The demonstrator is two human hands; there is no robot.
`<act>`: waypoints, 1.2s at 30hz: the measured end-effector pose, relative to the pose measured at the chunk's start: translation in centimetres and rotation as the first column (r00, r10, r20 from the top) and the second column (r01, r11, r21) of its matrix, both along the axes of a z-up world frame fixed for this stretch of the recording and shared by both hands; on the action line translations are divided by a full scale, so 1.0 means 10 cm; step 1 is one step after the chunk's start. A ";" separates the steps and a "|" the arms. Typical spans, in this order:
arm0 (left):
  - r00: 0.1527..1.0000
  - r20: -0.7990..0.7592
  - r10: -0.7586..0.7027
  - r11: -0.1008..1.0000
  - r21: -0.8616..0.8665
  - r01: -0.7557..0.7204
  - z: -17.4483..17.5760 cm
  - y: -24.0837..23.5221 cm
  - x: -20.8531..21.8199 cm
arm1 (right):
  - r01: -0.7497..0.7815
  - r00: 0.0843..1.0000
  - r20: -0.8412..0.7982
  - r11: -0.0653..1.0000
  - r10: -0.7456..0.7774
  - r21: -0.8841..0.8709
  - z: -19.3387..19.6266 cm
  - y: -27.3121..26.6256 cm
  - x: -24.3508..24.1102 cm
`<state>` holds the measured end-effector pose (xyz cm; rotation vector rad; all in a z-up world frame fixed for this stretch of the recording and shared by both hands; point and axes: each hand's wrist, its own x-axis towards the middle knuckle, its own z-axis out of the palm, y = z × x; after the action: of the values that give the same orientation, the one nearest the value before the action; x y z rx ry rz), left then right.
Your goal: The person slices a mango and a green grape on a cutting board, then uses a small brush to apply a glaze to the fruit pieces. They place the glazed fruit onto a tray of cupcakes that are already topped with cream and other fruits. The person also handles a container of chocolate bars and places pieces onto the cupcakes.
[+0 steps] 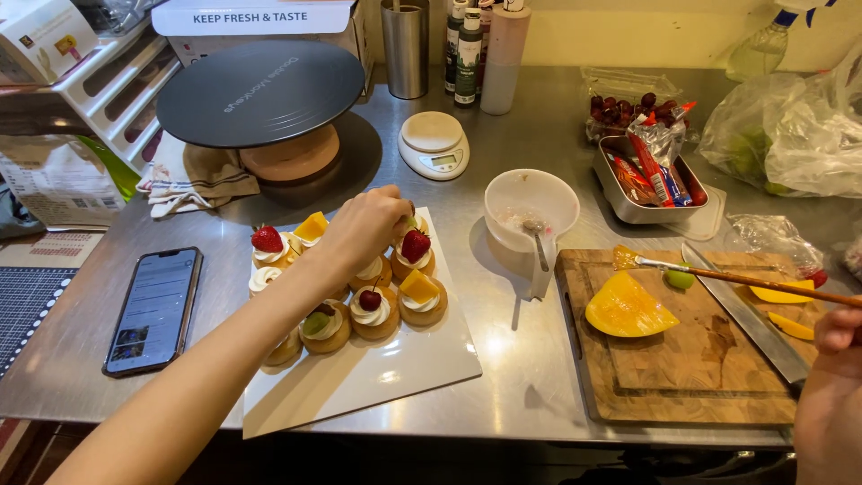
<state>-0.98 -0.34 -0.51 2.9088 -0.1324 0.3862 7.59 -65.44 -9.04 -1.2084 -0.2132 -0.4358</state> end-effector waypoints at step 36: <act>0.931 -0.005 -0.366 0.897 -0.270 0.351 0.68 -2.62 -0.97 | -0.156 0.959 0.068 0.715 0.275 -0.682 1.70 2.64 0.57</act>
<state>-10.70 -26.57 6.27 2.5535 -0.5563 0.2367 13.33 -39.05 8.00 -1.8392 -0.7007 -0.2484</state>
